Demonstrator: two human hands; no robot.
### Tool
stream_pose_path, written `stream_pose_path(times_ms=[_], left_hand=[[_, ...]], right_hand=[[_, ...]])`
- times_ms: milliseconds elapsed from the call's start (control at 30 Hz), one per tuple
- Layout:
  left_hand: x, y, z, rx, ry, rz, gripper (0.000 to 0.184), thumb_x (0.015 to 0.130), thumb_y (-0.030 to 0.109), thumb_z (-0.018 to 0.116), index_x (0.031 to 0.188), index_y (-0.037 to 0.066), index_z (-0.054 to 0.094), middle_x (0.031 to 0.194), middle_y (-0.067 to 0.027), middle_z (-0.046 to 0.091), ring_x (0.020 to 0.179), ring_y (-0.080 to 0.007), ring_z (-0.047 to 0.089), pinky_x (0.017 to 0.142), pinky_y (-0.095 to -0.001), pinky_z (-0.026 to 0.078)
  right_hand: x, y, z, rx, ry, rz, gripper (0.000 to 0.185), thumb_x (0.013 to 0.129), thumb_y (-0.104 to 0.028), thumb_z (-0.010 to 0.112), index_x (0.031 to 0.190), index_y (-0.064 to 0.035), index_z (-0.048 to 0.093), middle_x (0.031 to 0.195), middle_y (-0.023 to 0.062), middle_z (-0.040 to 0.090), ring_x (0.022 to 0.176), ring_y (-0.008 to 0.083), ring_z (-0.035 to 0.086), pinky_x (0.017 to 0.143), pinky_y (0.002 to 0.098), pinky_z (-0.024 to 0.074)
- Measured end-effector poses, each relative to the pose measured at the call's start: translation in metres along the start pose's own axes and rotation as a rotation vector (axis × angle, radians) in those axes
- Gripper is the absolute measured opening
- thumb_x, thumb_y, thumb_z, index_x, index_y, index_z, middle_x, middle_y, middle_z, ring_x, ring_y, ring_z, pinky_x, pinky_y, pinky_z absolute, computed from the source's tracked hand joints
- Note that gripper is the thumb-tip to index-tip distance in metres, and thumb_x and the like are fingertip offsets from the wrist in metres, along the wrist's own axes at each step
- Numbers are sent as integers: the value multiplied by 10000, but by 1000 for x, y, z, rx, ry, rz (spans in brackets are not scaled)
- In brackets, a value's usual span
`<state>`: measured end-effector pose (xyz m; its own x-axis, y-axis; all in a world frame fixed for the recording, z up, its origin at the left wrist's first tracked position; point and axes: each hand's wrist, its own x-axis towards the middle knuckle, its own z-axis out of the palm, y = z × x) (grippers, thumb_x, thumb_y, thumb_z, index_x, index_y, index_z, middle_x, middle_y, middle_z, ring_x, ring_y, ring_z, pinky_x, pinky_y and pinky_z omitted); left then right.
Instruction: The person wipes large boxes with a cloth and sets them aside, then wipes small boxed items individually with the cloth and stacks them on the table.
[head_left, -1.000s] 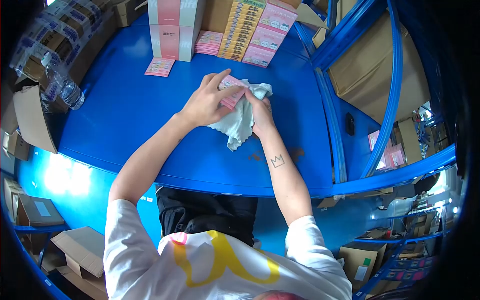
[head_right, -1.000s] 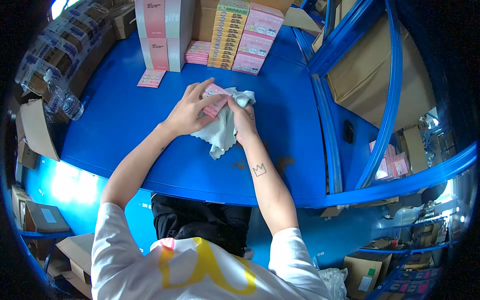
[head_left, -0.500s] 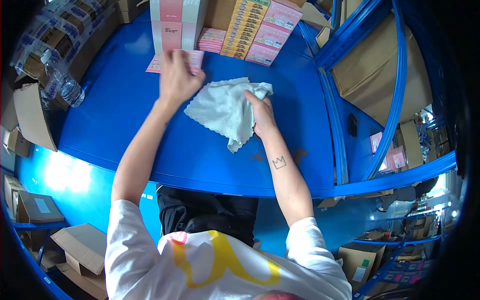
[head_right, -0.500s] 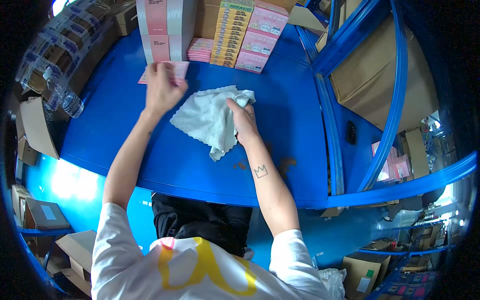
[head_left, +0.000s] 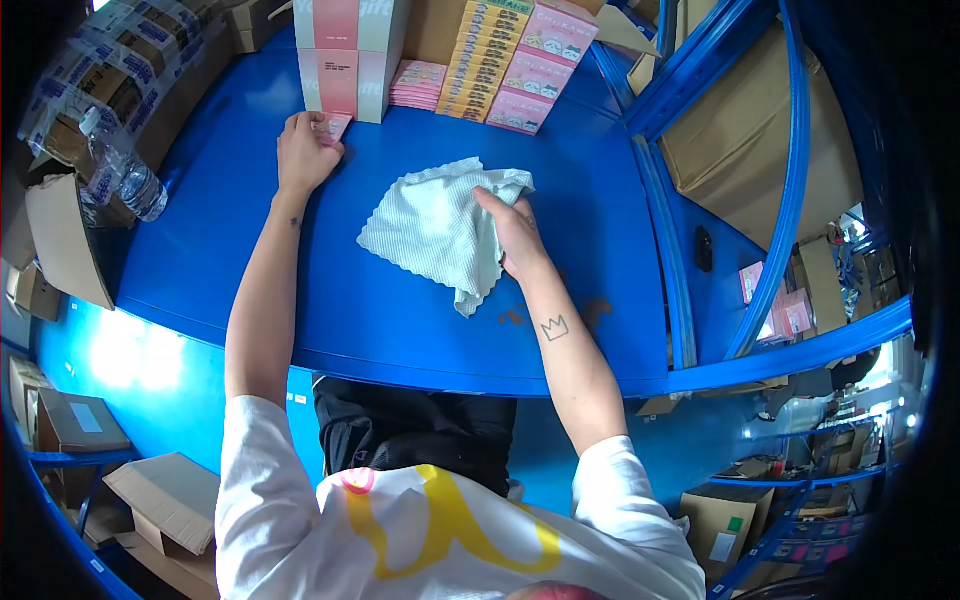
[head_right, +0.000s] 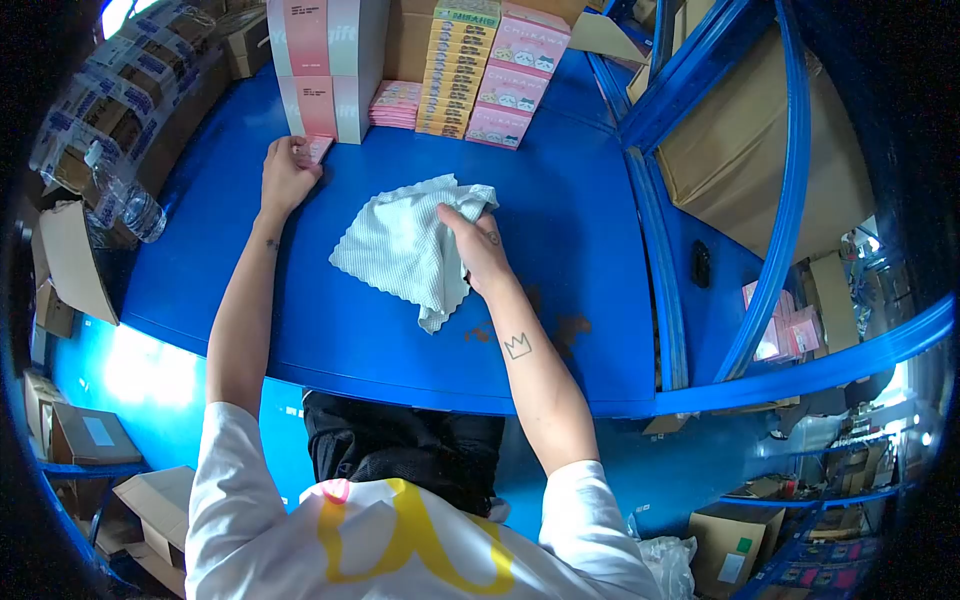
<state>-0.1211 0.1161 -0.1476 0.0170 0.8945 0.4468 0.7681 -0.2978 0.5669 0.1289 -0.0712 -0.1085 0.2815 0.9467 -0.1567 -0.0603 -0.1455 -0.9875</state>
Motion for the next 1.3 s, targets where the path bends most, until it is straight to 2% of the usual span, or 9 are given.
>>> stream_pose_path(times_ms=[133, 267, 633, 767, 933, 1133, 1267, 1300], left_hand=[[3, -2, -5, -114, -80, -80, 502, 701, 201, 744, 1154, 34, 608, 1307, -194, 517, 1098, -381, 562, 923, -418, 499], [-4, 5, -3, -35, 20, -99, 480, 716, 198, 747, 1156, 57, 618, 1303, -190, 521, 1121, -377, 547, 949, -402, 483], [-2, 4, -3, 16, -29, -89, 526, 729, 259, 755, 1197, 74, 601, 1313, -191, 508, 1145, -383, 527, 947, -413, 480], [-6, 15, -7, 20, 38, -168, 600, 742, 325, 755, 1247, 69, 556, 1312, -197, 501, 1144, -384, 525, 988, -436, 441], [-7, 17, -6, 136, 60, -176, 656, 754, 380, 751, 1277, 60, 517, 1296, -207, 503, 1138, -385, 530, 1014, -473, 410], [-4, 22, -2, 198, 47, -170, 646, 762, 379, 748, 1269, 58, 510, 1278, -214, 508, 1147, -381, 527, 1014, -492, 409], [-1, 17, 2, 223, 29, -134, 607, 777, 383, 734, 1248, 66, 521, 1260, -217, 516, 1153, -385, 523, 1003, -510, 412], [-2, 18, 1, 225, 28, -135, 607, 777, 383, 734, 1248, 66, 521, 1260, -217, 516, 1153, -385, 523, 1003, -510, 412]], right_hand=[[4, 4, -3, 6, -65, -10, 342, 910, -326, 626, 1053, -18, 670, 1025, 108, 674, 894, 221, 641, 765, 317, 473], [5, 7, -5, 6, -106, -8, 326, 911, -329, 631, 1043, -34, 675, 1027, 100, 676, 916, 214, 638, 770, 320, 467], [3, 5, -3, 18, -89, -8, 308, 912, -326, 634, 1018, -41, 686, 981, 78, 688, 884, 189, 643, 765, 318, 463], [3, 6, 0, 52, -46, -52, 276, 905, -249, 640, 970, 17, 677, 925, 101, 698, 743, 153, 647, 592, 237, 462], [0, 3, 0, 21, -62, -57, 288, 903, -250, 641, 979, 25, 674, 928, 99, 699, 742, 150, 644, 594, 234, 463], [-1, 2, 1, 8, -67, -69, 298, 908, -259, 632, 999, 22, 673, 933, 102, 699, 745, 161, 649, 598, 246, 470], [2, 4, 0, -12, -56, -28, 274, 916, -280, 629, 961, -19, 701, 924, 74, 702, 821, 167, 650, 736, 270, 463], [2, 5, 0, -11, -58, -27, 274, 916, -280, 629, 961, -19, 701, 924, 74, 702, 821, 167, 650, 736, 270, 463]])
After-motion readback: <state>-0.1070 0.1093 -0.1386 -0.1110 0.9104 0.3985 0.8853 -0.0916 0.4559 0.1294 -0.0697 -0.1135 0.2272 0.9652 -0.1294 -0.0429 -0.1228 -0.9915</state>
